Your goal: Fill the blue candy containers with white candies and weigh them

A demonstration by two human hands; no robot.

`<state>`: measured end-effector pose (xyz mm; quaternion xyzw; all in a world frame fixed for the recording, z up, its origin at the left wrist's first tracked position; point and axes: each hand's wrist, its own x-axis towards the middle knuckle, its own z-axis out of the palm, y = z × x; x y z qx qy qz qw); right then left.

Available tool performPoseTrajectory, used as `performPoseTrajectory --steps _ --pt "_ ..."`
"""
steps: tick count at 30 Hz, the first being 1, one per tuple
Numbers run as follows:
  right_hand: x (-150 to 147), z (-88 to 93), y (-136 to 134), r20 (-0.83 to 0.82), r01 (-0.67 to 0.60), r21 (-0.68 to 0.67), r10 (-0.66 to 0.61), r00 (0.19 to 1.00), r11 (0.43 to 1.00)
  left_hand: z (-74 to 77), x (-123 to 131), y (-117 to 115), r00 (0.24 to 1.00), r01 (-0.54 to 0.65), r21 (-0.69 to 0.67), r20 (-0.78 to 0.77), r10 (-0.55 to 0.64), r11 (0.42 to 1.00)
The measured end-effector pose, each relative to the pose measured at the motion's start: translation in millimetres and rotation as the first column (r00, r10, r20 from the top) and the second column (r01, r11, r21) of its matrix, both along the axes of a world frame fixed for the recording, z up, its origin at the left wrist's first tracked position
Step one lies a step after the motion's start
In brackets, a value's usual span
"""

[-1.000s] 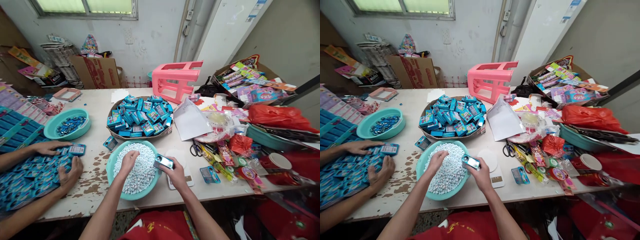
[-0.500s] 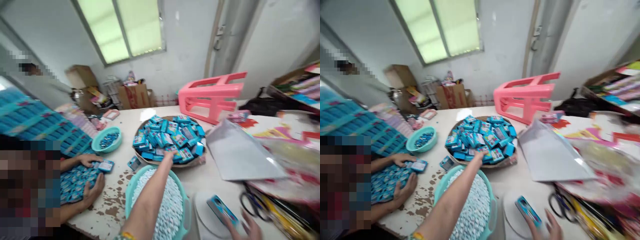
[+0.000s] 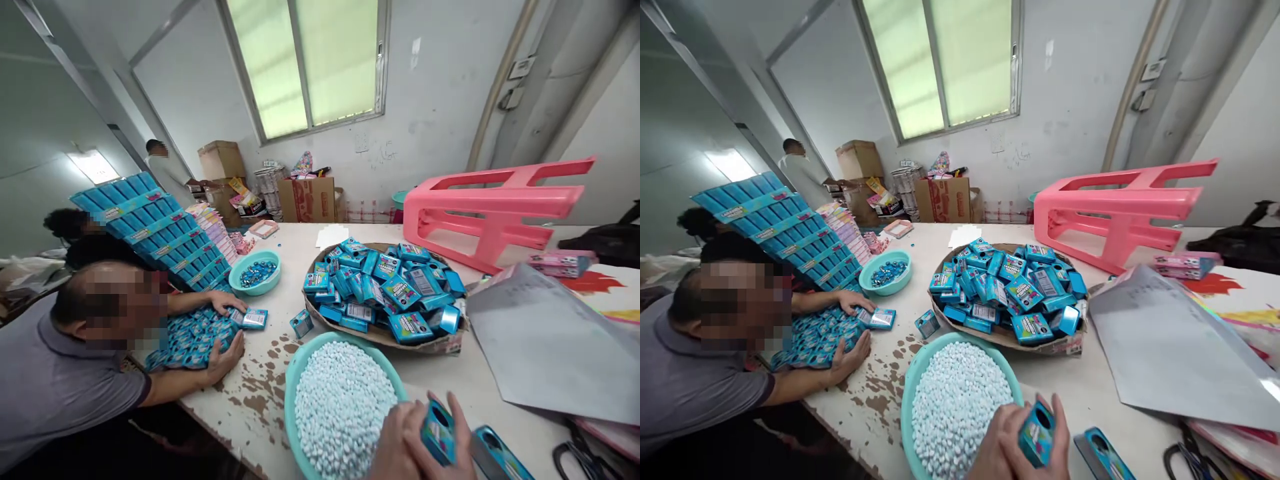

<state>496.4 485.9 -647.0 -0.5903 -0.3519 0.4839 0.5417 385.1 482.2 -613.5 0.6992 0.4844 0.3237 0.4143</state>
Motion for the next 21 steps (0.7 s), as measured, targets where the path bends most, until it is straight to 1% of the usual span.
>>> performPoseTrajectory --steps 2,3,4,5,6,7,8,9,11,13,15,17,19,20,21 --pt "-10.4 16.7 -6.7 -0.063 -0.043 0.007 0.044 0.997 0.999 5.6 -17.0 -14.2 0.993 0.106 -0.012 0.059 -0.105 0.994" --pt "-12.8 22.9 -9.8 -0.080 -0.065 0.032 0.068 0.994 0.997 9.5 -29.9 -17.1 0.989 0.127 -0.021 0.078 -0.125 0.992" --pt "-13.8 27.5 -12.5 -0.067 -0.080 0.080 0.085 0.994 0.994 12.2 -45.2 -17.2 0.995 0.057 -0.056 0.083 -0.052 0.997" --pt "-13.8 30.4 -14.6 -0.029 -0.101 0.147 0.107 0.994 0.984 11.6 -62.0 -14.3 0.998 -0.052 -0.060 0.038 0.055 0.997" --pt "-13.2 31.8 -16.3 0.015 -0.125 0.217 0.125 0.992 0.968 6.7 -79.1 -9.0 0.981 -0.193 0.001 -0.038 0.193 0.981" --pt "-12.1 32.1 -17.6 0.063 -0.159 0.272 0.147 0.987 0.949 -2.8 -95.3 -2.2 0.944 -0.292 0.098 -0.132 0.303 0.951" --pt "-10.9 31.6 -18.9 0.107 -0.200 0.303 0.176 0.979 0.932 -16.4 -109.5 5.1 0.900 -0.331 0.175 -0.235 0.366 0.927" --pt "-9.6 30.8 -20.4 0.140 -0.225 0.320 0.189 0.972 0.920 -32.5 -121.1 11.9 0.854 -0.348 0.219 -0.327 0.405 0.911" --pt "-7.2 29.3 -25.0 0.167 -0.247 0.318 0.203 0.965 0.915 -65.8 -136.0 22.0 0.779 -0.352 0.231 -0.466 0.420 0.907" --pt "-4.5 28.1 -32.0 0.135 -0.234 0.271 0.204 0.970 0.934 -91.6 -141.4 28.9 0.739 -0.366 0.188 -0.537 0.407 0.911" --pt "-1.3 26.5 -40.8 0.037 -0.210 0.190 0.207 0.978 0.959 -105.5 -140.0 36.2 0.722 -0.402 0.162 -0.550 0.420 0.901" --pt "2.3 23.8 -50.5 -0.124 -0.162 0.120 0.177 0.976 0.980 -109.0 -134.9 45.2 0.701 -0.450 0.194 -0.528 0.479 0.872" --pt "6.8 19.5 -60.0 -0.282 -0.103 0.059 0.116 0.952 0.993 -105.3 -128.5 53.2 0.686 -0.497 0.226 -0.490 0.539 0.838" --pt "9.6 16.1 -63.9 -0.335 -0.086 0.024 0.089 0.938 0.996 -102.2 -125.2 56.0 0.690 -0.518 0.223 -0.461 0.558 0.826" --pt "12.7 11.4 -66.5 -0.341 -0.065 -0.028 0.052 0.939 0.997 -99.4 -122.0 58.2 0.706 -0.530 0.198 -0.437 0.558 0.825"
